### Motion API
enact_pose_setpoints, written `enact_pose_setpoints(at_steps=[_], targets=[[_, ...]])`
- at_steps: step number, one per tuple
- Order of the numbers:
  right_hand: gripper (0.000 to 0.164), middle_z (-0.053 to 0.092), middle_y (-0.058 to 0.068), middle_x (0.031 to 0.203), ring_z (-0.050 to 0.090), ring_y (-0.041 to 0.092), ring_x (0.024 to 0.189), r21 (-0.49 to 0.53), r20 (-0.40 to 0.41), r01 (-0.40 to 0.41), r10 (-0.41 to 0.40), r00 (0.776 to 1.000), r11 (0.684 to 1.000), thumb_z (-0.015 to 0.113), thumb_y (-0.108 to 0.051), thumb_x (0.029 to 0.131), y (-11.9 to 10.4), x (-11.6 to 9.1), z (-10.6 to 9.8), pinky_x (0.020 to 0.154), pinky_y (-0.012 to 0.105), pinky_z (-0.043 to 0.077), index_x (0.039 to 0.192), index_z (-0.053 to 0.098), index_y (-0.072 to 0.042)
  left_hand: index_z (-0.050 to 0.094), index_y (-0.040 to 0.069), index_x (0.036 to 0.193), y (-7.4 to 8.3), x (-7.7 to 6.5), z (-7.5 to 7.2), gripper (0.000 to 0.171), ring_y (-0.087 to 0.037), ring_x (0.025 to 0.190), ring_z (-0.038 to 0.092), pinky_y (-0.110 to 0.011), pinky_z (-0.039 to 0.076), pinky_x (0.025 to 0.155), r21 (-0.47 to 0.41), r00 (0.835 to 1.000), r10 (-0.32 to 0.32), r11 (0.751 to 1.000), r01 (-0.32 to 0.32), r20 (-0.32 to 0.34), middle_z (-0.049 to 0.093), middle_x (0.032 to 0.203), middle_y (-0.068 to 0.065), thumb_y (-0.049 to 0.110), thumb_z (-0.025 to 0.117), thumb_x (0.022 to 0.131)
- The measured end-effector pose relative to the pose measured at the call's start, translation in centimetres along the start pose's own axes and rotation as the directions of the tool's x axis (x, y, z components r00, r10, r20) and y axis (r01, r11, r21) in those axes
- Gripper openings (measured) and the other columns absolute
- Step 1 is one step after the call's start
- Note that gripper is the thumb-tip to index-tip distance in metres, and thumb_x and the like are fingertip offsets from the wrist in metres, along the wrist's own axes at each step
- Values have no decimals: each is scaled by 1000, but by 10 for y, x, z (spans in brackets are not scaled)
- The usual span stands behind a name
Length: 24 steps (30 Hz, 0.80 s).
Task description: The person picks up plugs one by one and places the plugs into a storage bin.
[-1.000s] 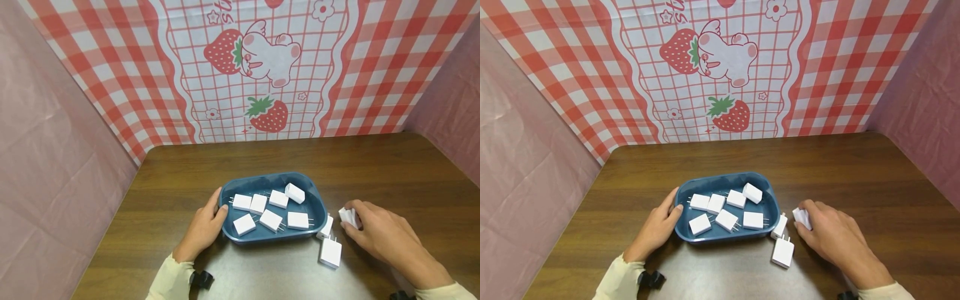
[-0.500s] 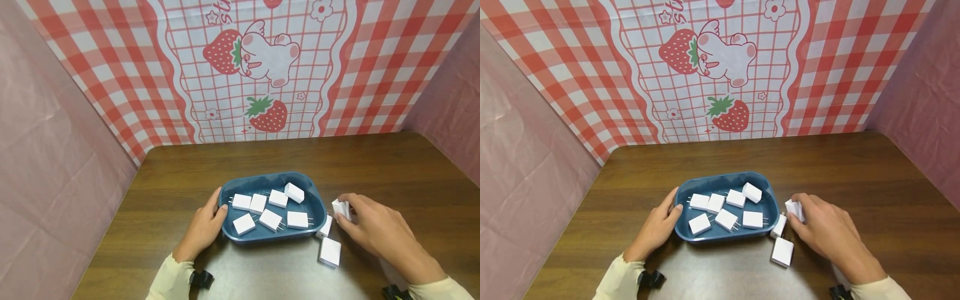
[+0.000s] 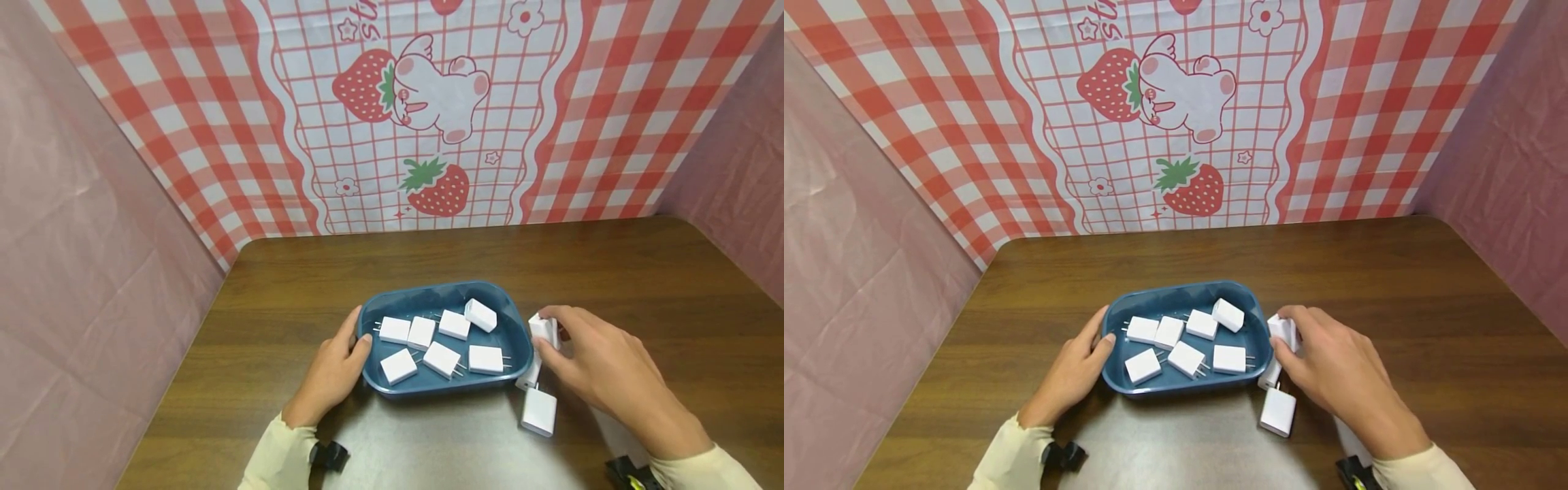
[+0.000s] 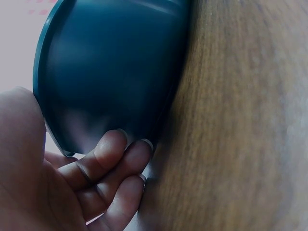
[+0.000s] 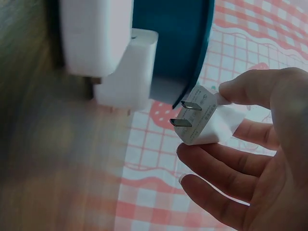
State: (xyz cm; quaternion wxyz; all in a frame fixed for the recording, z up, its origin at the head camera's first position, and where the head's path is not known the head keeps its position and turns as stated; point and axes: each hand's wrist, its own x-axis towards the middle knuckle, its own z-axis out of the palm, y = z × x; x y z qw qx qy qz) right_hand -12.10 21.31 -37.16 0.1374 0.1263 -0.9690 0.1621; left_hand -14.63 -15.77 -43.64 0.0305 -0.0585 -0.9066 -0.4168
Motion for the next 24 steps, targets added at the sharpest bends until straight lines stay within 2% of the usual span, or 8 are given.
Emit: enact_pose_setpoints(at_steps=[10, 24], targets=[[36, 66, 0, 98, 58, 17, 76, 14, -30, 39, -39, 999, 999, 76, -32, 86, -18, 8, -3, 60, 42, 47, 118, 65, -18, 36, 18, 157, 1, 0, -1, 59, -26, 122, 59, -52, 42, 103, -9, 1000, -5, 1000, 5, 6, 59, 138, -9, 32, 53, 102], [36, 59, -2, 87, 51, 12, 66, 37, 18, 83, -84, 996, 996, 74, -32, 88, -42, 20, 3, 55, 32, 41, 119, 65, -16, 35, 18, 157, 1, 0, 0, 60, -27, 125, 57, -52, 40, 105, -10, 1000, -24, 1000, 24, 18, 57, 141, -10, 33, 53, 102]])
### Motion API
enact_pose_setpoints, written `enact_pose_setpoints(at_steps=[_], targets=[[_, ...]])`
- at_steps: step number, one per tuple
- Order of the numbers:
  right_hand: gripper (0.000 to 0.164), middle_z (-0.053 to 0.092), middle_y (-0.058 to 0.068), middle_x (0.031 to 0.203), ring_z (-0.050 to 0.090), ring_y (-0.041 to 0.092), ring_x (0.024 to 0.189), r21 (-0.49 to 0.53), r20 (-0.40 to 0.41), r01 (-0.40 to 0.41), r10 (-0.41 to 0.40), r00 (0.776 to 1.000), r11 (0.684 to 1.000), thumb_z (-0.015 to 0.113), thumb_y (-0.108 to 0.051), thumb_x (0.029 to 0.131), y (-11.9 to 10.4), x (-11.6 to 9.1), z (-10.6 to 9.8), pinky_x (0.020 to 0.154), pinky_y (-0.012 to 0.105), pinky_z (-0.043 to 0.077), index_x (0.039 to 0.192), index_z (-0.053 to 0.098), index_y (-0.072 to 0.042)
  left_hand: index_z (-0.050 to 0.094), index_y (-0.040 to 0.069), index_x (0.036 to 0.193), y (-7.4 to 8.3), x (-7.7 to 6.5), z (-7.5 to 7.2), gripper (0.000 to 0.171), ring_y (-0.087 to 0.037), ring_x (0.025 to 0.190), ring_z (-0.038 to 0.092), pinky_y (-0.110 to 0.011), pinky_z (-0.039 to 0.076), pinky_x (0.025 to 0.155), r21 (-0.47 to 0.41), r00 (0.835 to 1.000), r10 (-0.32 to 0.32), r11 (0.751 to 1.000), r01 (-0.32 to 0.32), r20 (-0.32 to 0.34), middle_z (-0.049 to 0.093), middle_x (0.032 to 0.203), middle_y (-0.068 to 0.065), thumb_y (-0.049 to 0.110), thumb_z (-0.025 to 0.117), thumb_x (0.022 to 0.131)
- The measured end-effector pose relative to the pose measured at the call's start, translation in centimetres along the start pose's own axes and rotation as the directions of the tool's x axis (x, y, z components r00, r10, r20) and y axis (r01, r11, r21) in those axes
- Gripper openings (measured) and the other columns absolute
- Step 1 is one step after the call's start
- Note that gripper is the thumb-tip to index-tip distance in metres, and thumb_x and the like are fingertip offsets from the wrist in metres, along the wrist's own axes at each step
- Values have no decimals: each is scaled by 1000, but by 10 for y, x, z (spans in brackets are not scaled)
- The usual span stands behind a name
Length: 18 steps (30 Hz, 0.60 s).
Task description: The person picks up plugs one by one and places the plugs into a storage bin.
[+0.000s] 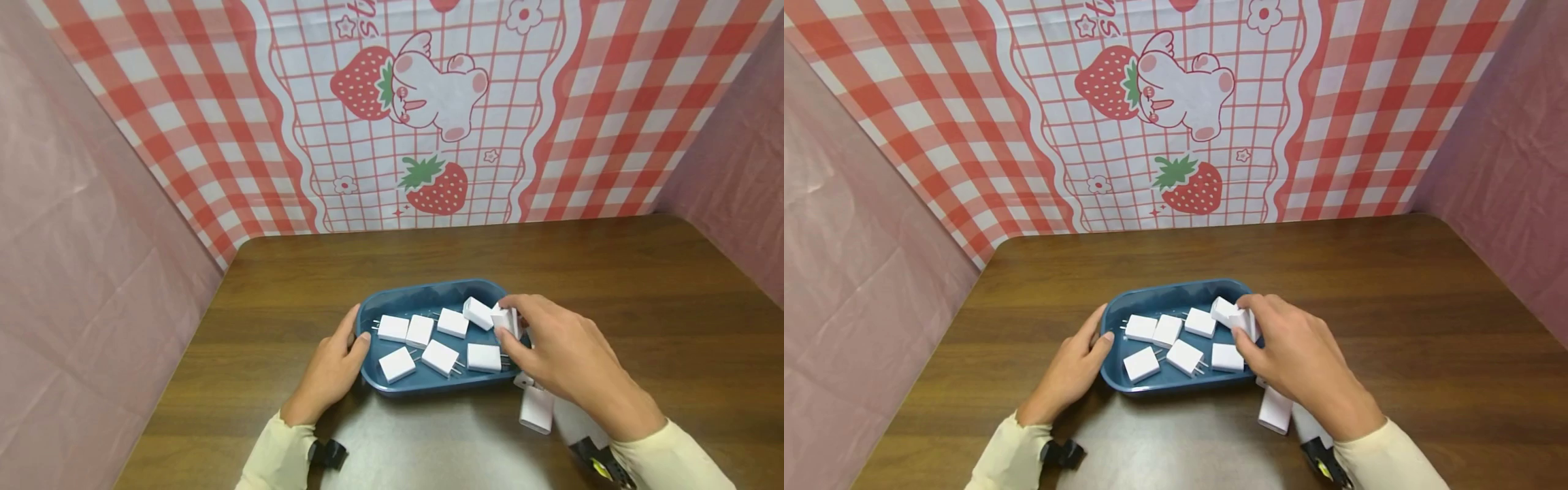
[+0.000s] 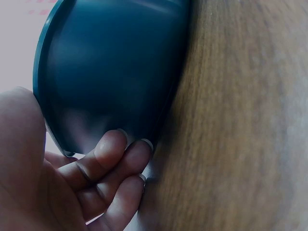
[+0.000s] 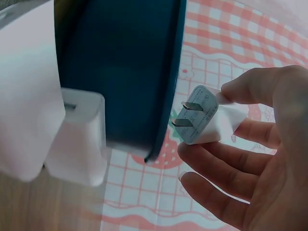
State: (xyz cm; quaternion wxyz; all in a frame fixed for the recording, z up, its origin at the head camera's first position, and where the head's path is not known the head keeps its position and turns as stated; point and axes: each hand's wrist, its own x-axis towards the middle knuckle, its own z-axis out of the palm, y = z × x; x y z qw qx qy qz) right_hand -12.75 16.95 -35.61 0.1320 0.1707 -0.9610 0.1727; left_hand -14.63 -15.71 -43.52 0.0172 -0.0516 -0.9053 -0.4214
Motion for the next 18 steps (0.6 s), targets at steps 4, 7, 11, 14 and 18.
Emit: enact_pose_setpoints(at_steps=[4, 7, 11, 14, 18], targets=[[40, 59, -1, 86, 50, 13, 67, 4, 61, 1, -2, 998, 1000, 75, -33, 88, -6, 4, 6, 55, 30, 41, 122, 65, -14, 35, 18, 158, -1, 0, 0, 60, -27, 125, 56, -53, 40, 105, 0, 1000, -5, 1000, 5, 4, 57, 142, -9, 33, 53, 102], [43, 58, -2, 85, 52, 13, 69, 4, 107, 16, -16, 994, 1000, 76, -35, 87, -12, 8, 11, 58, 30, 43, 123, 65, -14, 35, 18, 158, -1, 0, -1, 60, -27, 125, 57, -53, 40, 105, 1, 1000, -4, 1000, 4, 3, 57, 141, -10, 32, 53, 102], [40, 60, -5, 85, 51, 9, 67, 23, 138, 82, -84, 987, 996, 75, -35, 88, -22, 12, 19, 57, 26, 44, 123, 67, -16, 36, 18, 157, -1, 0, -1, 59, -27, 123, 58, -53, 41, 104, 9, 1000, 3, 1000, -3, -4, 58, 140, -10, 33, 53, 102], [38, 60, -8, 85, 49, 6, 66, 37, 139, 141, -144, 980, 989, 75, -34, 88, -30, 14, 26, 56, 24, 44, 122, 68, -17, 36, 18, 157, 0, 0, -1, 59, -28, 123, 58, -53, 41, 104, 14, 1000, 5, 1000, -5, -5, 58, 140, -10, 33, 53, 102], [36, 61, -9, 85, 48, 6, 66, 46, 113, 201, -205, 972, 979, 76, -35, 87, -40, 15, 35, 56, 25, 42, 119, 69, -19, 35, 18, 157, 1, 0, -1, 60, -27, 125, 57, -52, 40, 105, 9, 1000, 2, 1000, -2, 4, 57, 142, -10, 33, 53, 102]])
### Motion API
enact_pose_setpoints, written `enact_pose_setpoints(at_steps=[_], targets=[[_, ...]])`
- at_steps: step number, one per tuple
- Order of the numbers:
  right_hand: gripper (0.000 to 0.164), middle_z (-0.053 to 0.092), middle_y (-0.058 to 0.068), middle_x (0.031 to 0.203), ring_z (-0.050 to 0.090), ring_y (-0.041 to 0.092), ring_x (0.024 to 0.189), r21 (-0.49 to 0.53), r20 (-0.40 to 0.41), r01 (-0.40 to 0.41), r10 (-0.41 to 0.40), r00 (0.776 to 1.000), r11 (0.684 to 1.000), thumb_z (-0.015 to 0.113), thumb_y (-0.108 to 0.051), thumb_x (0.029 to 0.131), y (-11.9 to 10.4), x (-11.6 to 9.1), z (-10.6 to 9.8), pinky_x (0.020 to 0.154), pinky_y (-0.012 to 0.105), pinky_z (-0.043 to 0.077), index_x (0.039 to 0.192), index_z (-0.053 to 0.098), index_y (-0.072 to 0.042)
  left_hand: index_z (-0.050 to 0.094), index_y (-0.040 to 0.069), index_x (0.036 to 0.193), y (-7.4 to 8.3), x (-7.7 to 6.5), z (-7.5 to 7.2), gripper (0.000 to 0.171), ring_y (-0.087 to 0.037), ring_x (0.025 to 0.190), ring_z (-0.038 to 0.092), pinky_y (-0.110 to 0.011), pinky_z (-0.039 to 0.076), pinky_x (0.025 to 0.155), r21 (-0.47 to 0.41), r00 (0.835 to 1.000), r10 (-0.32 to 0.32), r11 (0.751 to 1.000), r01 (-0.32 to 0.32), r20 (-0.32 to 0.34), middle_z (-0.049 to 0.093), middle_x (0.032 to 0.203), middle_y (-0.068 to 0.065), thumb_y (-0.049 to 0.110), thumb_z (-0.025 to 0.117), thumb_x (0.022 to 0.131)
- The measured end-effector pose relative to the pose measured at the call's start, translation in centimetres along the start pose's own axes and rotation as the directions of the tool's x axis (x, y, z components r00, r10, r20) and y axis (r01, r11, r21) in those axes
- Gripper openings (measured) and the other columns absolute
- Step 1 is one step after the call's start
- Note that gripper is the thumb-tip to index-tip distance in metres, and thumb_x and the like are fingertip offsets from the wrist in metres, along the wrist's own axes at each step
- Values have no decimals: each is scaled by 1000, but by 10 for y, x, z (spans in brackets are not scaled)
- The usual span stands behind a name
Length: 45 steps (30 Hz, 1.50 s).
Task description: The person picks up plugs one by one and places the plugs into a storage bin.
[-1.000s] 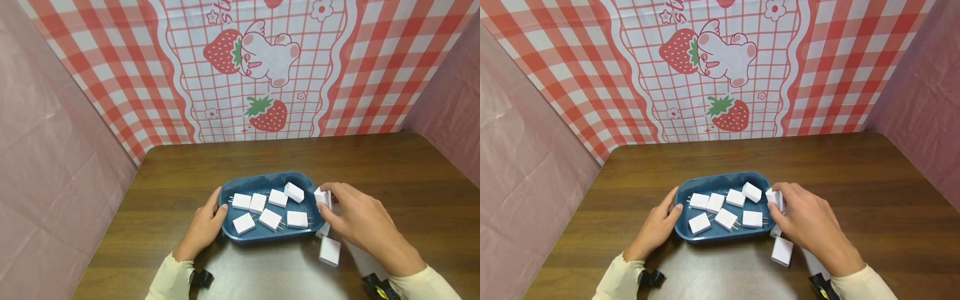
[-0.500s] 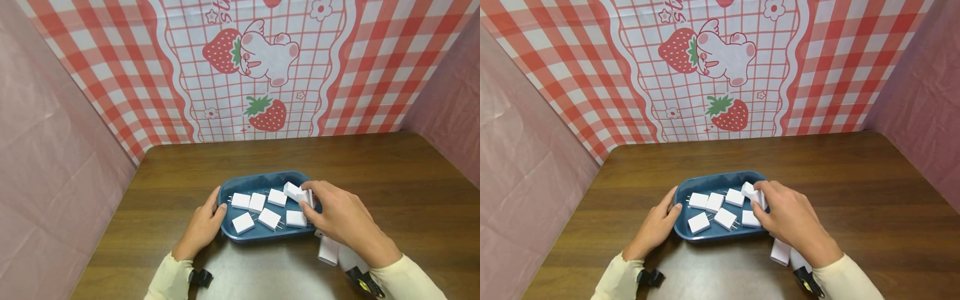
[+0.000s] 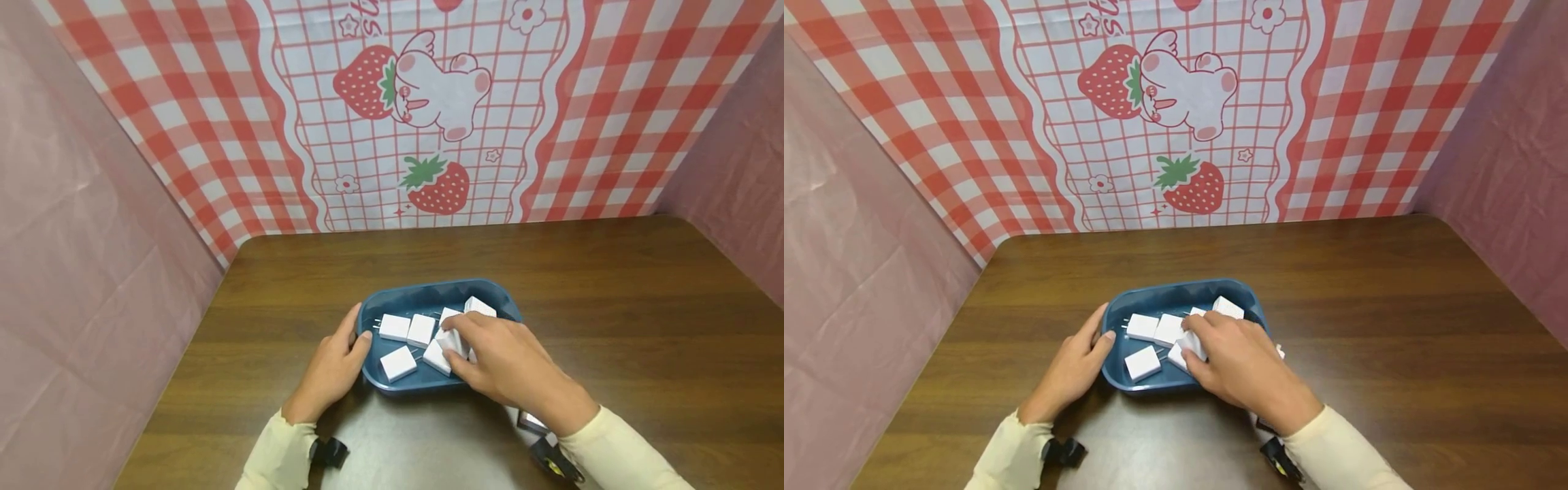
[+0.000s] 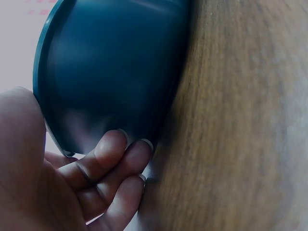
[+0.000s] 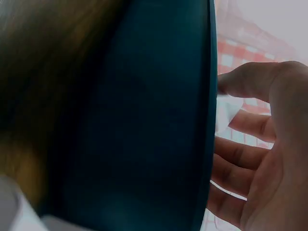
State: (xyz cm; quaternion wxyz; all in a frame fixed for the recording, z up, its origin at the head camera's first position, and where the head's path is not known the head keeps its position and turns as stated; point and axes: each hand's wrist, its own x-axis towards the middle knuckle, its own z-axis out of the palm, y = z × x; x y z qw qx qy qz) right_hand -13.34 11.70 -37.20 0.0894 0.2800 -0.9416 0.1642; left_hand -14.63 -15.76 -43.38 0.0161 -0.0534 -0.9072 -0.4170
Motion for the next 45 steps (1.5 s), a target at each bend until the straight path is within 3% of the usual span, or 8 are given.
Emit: enact_pose_setpoints(at_steps=[6, 13, 20, 28, 34, 39, 45], targets=[[35, 70, -2, 104, 59, 8, 79, 1, 19, 41, -41, 999, 999, 74, -37, 88, -9, 2, 12, 70, 33, 52, 117, 70, -18, 36, 19, 157, 1, 1, 1, 60, -27, 121, 59, -53, 42, 103, 1, 1000, -3, 1000, 3, 3, 59, 138, -10, 33, 54, 102], [33, 68, -6, 100, 55, 4, 75, 6, 10, 103, -103, 995, 995, 72, -34, 89, -13, 4, 19, 67, 30, 51, 118, 69, -19, 36, 19, 157, -1, 1, 0, 59, -26, 119, 60, -53, 43, 102, 3, 1000, 6, 1000, -6, -4, 60, 137, -10, 33, 53, 102], [35, 67, -10, 95, 53, 2, 71, 48, 49, 104, -107, 993, 993, 69, -33, 92, -14, 4, 21, 66, 28, 50, 123, 70, -19, 37, 20, 157, -1, 0, 0, 59, -26, 117, 61, -52, 43, 101, 3, 1000, 11, 1000, -11, -7, 61, 136, -10, 33, 53, 102], [35, 70, -7, 109, 61, 4, 90, 80, 41, 121, -125, 991, 989, 70, -33, 92, -14, -2, 16, 80, 33, 54, 124, 70, -18, 38, 20, 156, 0, 0, -1, 58, -25, 116, 62, -52, 44, 100, 0, 1000, 7, 1000, -7, -10, 63, 133, -10, 33, 53, 102], [33, 69, -7, 114, 63, 9, 103, 77, -9, 95, -94, 996, 993, 74, -30, 89, -6, -16, -2, 87, 39, 54, 121, 72, -19, 37, 19, 157, -1, 1, 1, 59, -25, 117, 61, -53, 43, 101, 1, 1000, -2, 1000, 2, -9, 62, 135, -10, 32, 54, 102], [34, 70, -6, 110, 63, 8, 92, 36, -89, 61, -58, 994, 997, 78, -27, 86, 11, -35, -21, 78, 38, 57, 118, 72, -20, 36, 18, 157, -2, 1, 1, 59, -25, 118, 60, -53, 42, 102, -3, 1000, -3, 1000, 3, -6, 60, 137, -10, 32, 54, 102], [37, 70, -8, 104, 66, 10, 86, -43, -220, 25, -34, 975, 999, 81, -20, 78, 34, -65, -35, 66, 39, 55, 114, 72, -20, 37, 19, 157, -1, 2, 1, 59, -26, 119, 60, -53, 42, 103, -3, 1000, -9, 1000, 9, -3, 59, 139, -10, 33, 53, 102]])
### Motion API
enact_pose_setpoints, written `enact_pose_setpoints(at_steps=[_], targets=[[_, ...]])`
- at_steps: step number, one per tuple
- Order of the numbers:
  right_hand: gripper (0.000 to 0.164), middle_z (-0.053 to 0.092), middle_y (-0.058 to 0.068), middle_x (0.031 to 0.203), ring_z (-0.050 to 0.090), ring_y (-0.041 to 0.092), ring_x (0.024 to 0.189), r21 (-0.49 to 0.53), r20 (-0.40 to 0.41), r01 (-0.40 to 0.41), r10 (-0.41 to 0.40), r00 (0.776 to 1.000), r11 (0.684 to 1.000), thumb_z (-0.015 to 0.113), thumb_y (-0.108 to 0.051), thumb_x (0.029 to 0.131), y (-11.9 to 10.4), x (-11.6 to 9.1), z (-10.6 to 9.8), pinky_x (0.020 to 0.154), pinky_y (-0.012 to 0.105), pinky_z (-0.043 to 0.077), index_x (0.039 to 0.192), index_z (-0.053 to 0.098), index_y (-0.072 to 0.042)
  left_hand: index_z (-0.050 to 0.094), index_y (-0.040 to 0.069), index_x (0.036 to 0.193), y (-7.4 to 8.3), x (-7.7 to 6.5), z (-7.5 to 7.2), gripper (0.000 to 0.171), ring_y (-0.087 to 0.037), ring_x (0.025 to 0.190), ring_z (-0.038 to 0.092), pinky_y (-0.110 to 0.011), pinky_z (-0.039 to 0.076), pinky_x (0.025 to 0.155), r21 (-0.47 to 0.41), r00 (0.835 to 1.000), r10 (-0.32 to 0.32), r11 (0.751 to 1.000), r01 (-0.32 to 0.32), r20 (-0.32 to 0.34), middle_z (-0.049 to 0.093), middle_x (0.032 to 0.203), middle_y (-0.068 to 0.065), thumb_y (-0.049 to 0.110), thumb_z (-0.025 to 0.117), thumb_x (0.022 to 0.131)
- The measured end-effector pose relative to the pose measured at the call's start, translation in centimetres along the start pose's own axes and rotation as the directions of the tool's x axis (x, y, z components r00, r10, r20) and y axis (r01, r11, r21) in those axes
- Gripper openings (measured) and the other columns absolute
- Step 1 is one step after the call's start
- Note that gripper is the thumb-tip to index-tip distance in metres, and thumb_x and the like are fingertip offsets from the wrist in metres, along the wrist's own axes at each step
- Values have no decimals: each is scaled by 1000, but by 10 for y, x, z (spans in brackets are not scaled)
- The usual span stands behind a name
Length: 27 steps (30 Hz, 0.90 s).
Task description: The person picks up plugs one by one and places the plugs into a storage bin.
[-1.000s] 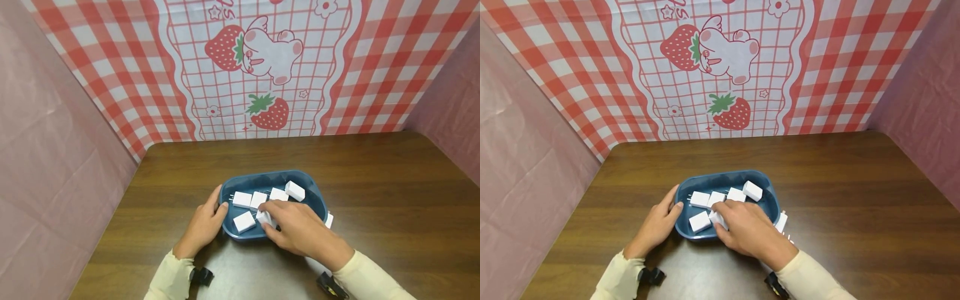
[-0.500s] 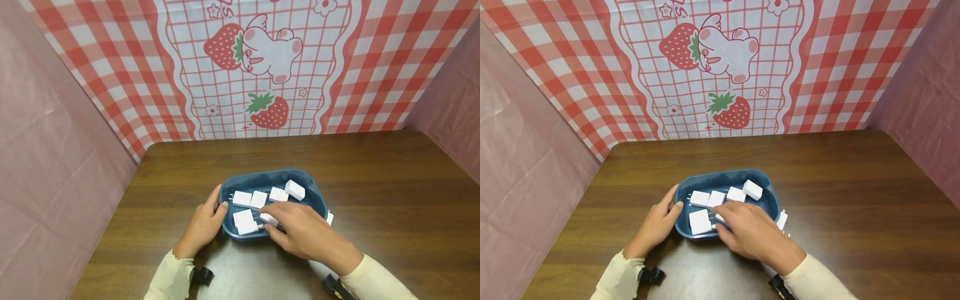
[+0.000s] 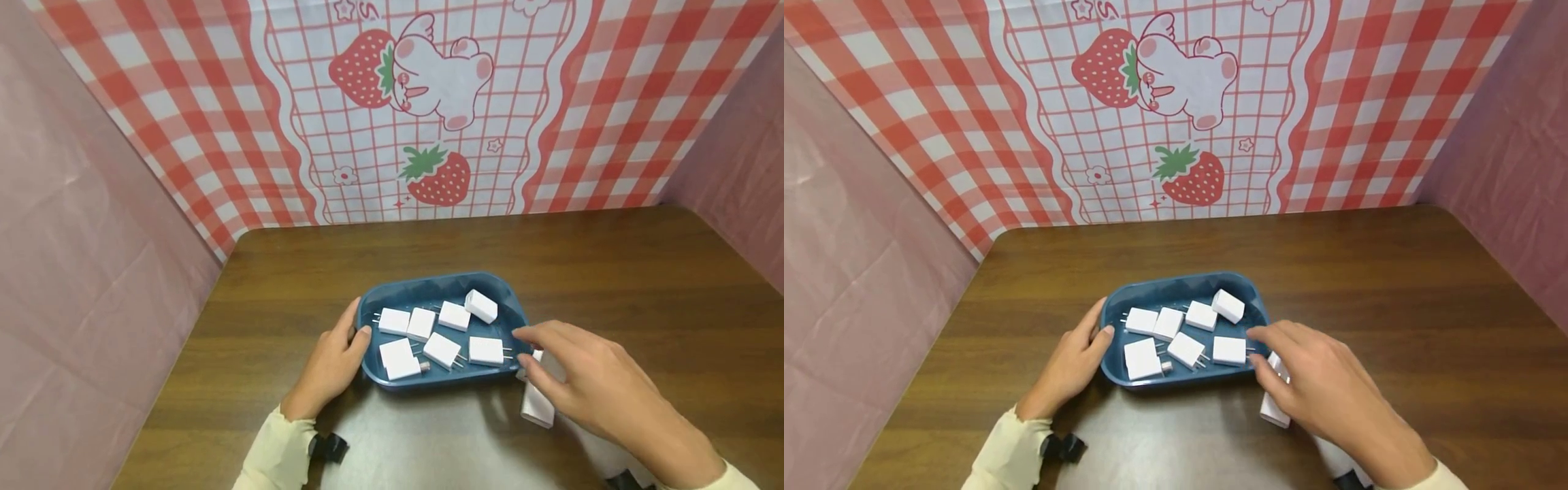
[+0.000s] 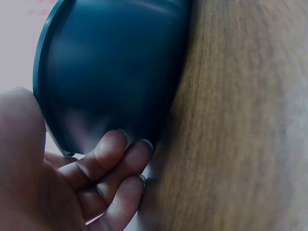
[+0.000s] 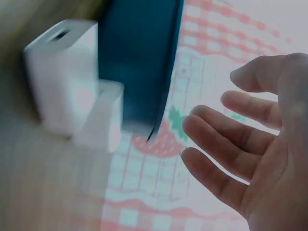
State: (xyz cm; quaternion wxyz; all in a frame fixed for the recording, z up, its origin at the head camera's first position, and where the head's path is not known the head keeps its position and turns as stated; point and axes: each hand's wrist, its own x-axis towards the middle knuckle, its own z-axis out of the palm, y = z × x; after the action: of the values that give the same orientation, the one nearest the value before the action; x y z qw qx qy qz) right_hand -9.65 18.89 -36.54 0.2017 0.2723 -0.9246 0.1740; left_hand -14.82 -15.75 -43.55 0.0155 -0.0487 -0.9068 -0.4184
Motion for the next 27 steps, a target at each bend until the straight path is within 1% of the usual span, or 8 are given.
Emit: enact_pose_setpoints(at_steps=[5, 9, 15, 18, 21, 23, 25, 27], targets=[[40, 70, -10, 104, 68, 14, 86, -34, -21, -47, 46, 999, 998, 82, -18, 74, 14, -23, -3, 66, 43, 55, 113, 72, -21, 37, 18, 157, 0, 1, -1, 59, -26, 120, 60, -53, 42, 103, 5, 1000, 1, 1000, -1, 3, 58, 140, -10, 33, 53, 102], [40, 70, -10, 101, 68, 14, 83, -45, -27, -76, 74, 997, 996, 83, -18, 73, 20, -38, -1, 65, 42, 54, 111, 72, -21, 36, 19, 157, 1, 1, -1, 59, -26, 119, 60, -53, 43, 102, 13, 1000, -2, 1000, 2, 7, 59, 138, -10, 34, 53, 102], [40, 69, -9, 102, 67, 13, 85, -50, 66, -147, 150, 987, 988, 85, -21, 76, 23, -50, 2, 70, 44, 56, 114, 72, -20, 36, 18, 157, 0, 1, 0, 59, -26, 119, 60, -53, 42, 102, 18, 1000, -12, 1000, 12, 10, 59, 138, -11, 34, 53, 102], [38, 69, -7, 106, 66, 15, 88, -37, 153, -213, 216, 964, 976, 82, -25, 81, 22, -52, 2, 73, 48, 56, 117, 71, -20, 35, 18, 157, -1, 1, 0, 60, -26, 120, 59, -54, 42, 103, 17, 1000, -14, 1000, 14, 11, 59, 139, -10, 34, 53, 102], [40, 67, -4, 111, 64, 15, 91, -32, 281, -302, 299, 912, 953, 79, -34, 86, 21, -52, 3, 77, 52, 55, 123, 68, -21, 36, 19, 157, 0, 1, 0, 59, -25, 119, 60, -54, 42, 102, 17, 1000, -14, 1000, 14, 10, 60, 138, -10, 34, 53, 102], [43, 66, -4, 113, 62, 14, 90, -33, 339, -327, 319, 885, 944, 77, -40, 87, 20, -52, 5, 79, 53, 54, 125, 66, -22, 36, 19, 157, 0, 1, -1, 59, -25, 118, 61, -53, 43, 102, 15, 1000, -13, 1000, 13, 9, 61, 137, -10, 33, 53, 103], [46, 64, -5, 114, 59, 12, 88, -39, 375, -332, 322, 869, 942, 76, -45, 86, 19, -52, 7, 79, 52, 54, 125, 66, -24, 35, 19, 157, 0, 1, -1, 59, -24, 118, 60, -53, 42, 102, 15, 1000, -13, 1000, 13, 11, 60, 137, -10, 33, 53, 103], [47, 63, -6, 112, 56, 10, 85, -42, 382, -321, 312, 870, 946, 77, -46, 85, 17, -52, 10, 77, 48, 54, 124, 66, -24, 35, 19, 157, 0, 1, -1, 59, -25, 119, 60, -54, 42, 102, 11, 1000, -16, 1000, 16, 14, 60, 138, -10, 33, 53, 103]])
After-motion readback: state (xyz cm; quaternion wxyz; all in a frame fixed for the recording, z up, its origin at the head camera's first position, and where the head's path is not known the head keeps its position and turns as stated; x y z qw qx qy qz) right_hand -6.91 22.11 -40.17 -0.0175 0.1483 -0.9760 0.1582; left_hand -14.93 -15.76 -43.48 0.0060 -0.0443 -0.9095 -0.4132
